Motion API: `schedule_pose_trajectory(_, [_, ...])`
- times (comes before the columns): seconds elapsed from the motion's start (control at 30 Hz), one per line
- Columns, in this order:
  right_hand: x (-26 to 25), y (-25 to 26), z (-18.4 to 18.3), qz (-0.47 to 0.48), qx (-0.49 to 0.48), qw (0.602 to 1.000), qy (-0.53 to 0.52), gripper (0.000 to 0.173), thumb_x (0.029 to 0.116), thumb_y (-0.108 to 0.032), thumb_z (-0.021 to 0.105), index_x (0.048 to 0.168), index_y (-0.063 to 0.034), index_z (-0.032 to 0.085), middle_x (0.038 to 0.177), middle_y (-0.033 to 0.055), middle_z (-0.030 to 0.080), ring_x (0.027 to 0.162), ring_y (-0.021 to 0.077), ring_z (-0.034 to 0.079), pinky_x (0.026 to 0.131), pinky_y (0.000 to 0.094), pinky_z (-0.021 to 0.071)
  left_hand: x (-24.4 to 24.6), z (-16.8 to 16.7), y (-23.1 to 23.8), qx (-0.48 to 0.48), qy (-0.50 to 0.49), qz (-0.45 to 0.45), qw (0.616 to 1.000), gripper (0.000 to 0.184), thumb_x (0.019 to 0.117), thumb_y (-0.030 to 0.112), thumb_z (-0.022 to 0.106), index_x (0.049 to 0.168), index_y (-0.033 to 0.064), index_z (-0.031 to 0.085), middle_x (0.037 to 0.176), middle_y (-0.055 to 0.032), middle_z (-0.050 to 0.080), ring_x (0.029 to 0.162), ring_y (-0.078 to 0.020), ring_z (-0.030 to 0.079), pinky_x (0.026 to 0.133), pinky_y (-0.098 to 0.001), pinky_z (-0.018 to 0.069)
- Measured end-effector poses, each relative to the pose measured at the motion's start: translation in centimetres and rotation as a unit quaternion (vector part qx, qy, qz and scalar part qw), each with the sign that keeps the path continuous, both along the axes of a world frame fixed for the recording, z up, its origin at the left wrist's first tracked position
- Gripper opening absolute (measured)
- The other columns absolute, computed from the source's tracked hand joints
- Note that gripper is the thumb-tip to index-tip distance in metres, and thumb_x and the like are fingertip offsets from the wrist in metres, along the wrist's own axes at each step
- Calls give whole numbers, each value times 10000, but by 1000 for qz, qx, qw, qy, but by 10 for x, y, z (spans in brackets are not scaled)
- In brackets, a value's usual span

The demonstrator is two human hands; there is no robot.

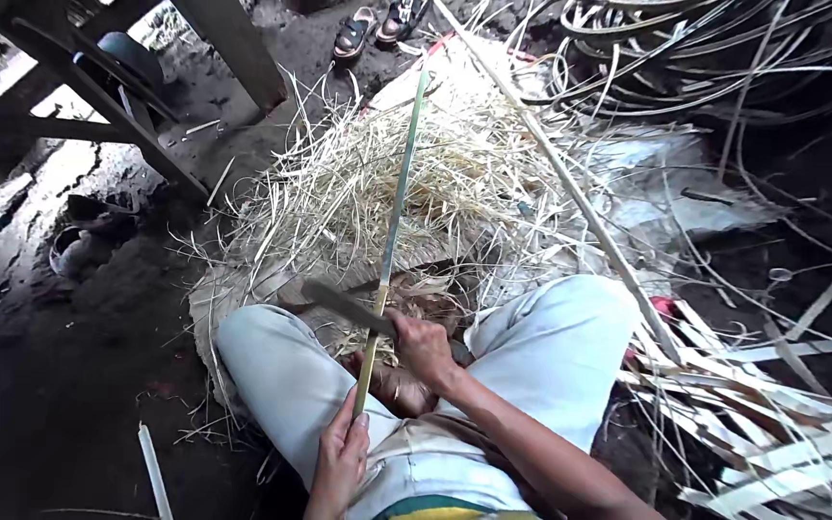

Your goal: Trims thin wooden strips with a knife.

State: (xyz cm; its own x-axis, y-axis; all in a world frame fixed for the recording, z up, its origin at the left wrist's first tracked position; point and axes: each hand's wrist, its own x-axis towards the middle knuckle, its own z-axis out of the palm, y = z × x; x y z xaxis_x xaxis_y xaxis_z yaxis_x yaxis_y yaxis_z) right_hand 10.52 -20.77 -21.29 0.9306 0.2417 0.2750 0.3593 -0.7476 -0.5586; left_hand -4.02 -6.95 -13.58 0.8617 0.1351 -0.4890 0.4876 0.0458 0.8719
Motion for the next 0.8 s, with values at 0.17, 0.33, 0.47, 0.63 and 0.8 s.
schedule_pose_trajectory(0.17, [46, -33, 7, -85, 5, 976, 200, 253, 1000, -79, 583, 1231, 14, 629, 884, 312, 678, 809, 540, 673, 651, 686, 503, -23, 10, 2, -12, 22, -15, 1000, 525, 1026, 30, 421, 1541, -47, 349, 582, 112, 408, 437, 31, 352, 407, -143, 317])
schedule_pose_trajectory(0.33, [52, -45, 6, -79, 63, 969, 226, 346, 1036, -124, 552, 1366, -33, 604, 902, 278, 696, 823, 489, 682, 720, 662, 507, -29, 3, 1, 49, 24, -61, 997, 515, 1039, 66, 455, 1538, -33, 374, 605, 93, 435, 461, 17, 375, 435, -161, 346])
schedule_pose_trajectory(0.47, [55, -59, 13, -33, 311, 889, 334, 109, 1044, -69, 514, 1096, -20, 597, 644, 60, 489, 521, 153, 469, 522, 327, 431, -37, 3, 23, 156, 37, -155, 975, 482, 1036, 99, 497, 1495, -41, 451, 743, 10, 642, 612, -36, 585, 604, -215, 519])
schedule_pose_trajectory(0.63, [44, -54, 32, 18, 522, 703, 482, 211, 1042, -37, 419, 866, -113, 505, 516, -79, 396, 425, 31, 407, 454, 192, 425, 32, 5, 12, 283, -93, -191, 935, 424, 1023, 159, 566, 1409, -15, 584, 1372, -237, 600, 1264, -326, 597, 1089, -471, 467])
schedule_pose_trajectory(0.8, [37, -35, 45, -1, 311, 882, 355, 147, 1054, -111, 501, 1054, -24, 619, 672, 30, 513, 559, 127, 510, 569, 295, 467, 118, -15, -39, 171, -106, -125, 972, 527, 1049, 136, 560, 1529, -21, 410, 953, -107, 682, 616, -74, 570, 589, -256, 513])
